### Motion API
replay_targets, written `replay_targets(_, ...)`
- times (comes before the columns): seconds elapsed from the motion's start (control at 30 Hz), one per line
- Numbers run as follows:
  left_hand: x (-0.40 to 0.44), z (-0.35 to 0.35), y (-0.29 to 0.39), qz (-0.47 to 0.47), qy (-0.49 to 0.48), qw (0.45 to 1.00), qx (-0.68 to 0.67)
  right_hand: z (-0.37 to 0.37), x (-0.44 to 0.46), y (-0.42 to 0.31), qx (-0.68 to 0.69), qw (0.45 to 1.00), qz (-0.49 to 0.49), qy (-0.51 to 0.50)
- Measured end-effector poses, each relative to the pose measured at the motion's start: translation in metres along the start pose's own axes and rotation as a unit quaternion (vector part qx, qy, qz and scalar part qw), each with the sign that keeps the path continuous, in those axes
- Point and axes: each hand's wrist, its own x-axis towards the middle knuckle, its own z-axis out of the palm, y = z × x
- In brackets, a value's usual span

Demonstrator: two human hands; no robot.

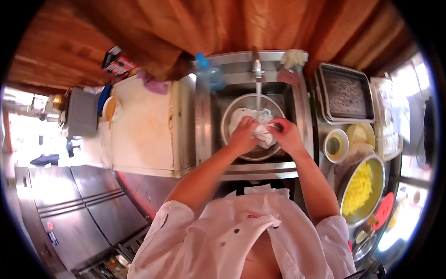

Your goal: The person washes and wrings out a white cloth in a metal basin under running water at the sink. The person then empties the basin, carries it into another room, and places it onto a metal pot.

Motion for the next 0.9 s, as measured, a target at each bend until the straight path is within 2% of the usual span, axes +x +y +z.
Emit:
replay_targets(0.03, 0.000, -0.001, -0.008, 0.044, -0.026, 0.999, -0.013, -0.001, 0.000, -0.007, -0.014, 0.999, 0.031, -0.005)
replay_targets(0.07, -0.002, -0.010, -0.008, 0.038, -0.018, 0.999, -0.011, -0.001, 0.001, -0.011, -0.031, 0.997, 0.065, -0.008)
replay_targets(0.1, -0.005, -0.017, -0.005, 0.022, -0.045, 0.999, -0.012, 0.000, 0.004, -0.006, -0.031, 0.998, 0.062, -0.014)
replay_targets(0.13, -0.008, -0.023, -0.002, 0.009, -0.074, 0.997, -0.015, 0.004, 0.005, 0.003, -0.036, 0.999, 0.019, 0.006)
replay_targets(0.17, -0.010, -0.029, -0.003, 0.008, -0.072, 0.997, -0.017, 0.007, 0.007, 0.010, -0.042, 0.998, -0.023, 0.029)
replay_targets(0.23, -0.017, -0.040, -0.006, -0.032, -0.053, 0.997, -0.047, 0.017, 0.008, 0.012, -0.003, 0.999, -0.024, 0.032)
replay_targets(0.3, -0.024, -0.034, -0.019, -0.029, -0.004, 0.999, -0.043, 0.020, 0.012, -0.002, 0.049, 0.998, -0.013, 0.032)
replay_targets(0.33, -0.025, -0.034, -0.024, -0.031, 0.007, 0.999, -0.038, 0.022, 0.015, -0.003, 0.001, 0.999, -0.023, 0.035)
replay_targets(0.43, -0.030, -0.036, -0.043, 0.019, 0.016, 0.998, -0.052, 0.021, 0.026, -0.031, -0.055, 0.996, 0.026, 0.066)
replay_targets(0.47, -0.031, -0.036, -0.048, 0.032, 0.031, 0.997, -0.064, 0.019, 0.031, -0.033, -0.070, 0.995, 0.064, 0.039)
replay_targets(0.5, -0.032, -0.041, -0.044, 0.008, 0.023, 0.996, -0.089, 0.018, 0.034, -0.034, -0.084, 0.991, 0.104, 0.011)
replay_targets(0.6, -0.032, -0.049, -0.042, -0.002, 0.032, 0.988, -0.148, 0.014, 0.040, -0.027, -0.078, 0.985, 0.148, 0.050)
replay_targets(0.67, -0.031, -0.065, -0.037, -0.015, -0.012, 0.983, -0.180, 0.013, 0.045, -0.004, -0.062, 0.979, 0.187, 0.057)
replay_targets(0.7, -0.032, -0.072, -0.037, 0.004, -0.046, 0.983, -0.178, 0.015, 0.046, 0.002, 0.077, 0.958, 0.254, 0.107)
replay_targets(0.73, -0.033, -0.077, -0.040, 0.023, -0.079, 0.981, -0.174, 0.013, 0.047, 0.008, 0.215, 0.912, 0.312, 0.156)
replay_targets(0.77, -0.034, -0.079, -0.047, 0.021, -0.105, 0.978, -0.180, 0.001, 0.046, 0.001, 0.288, 0.874, 0.370, 0.124)
replay_targets(0.8, -0.034, -0.078, -0.053, 0.026, -0.108, 0.977, -0.182, 0.000, 0.045, 0.005, 0.288, 0.874, 0.369, 0.130)
replay_targets(0.87, -0.036, -0.072, -0.064, -0.095, -0.076, 0.940, -0.320, 0.004, 0.044, 0.020, 0.468, 0.801, 0.340, 0.157)
replay_targets(0.9, -0.035, -0.072, -0.071, -0.195, -0.098, 0.895, -0.388, 0.002, 0.044, 0.027, 0.500, 0.786, 0.332, 0.147)
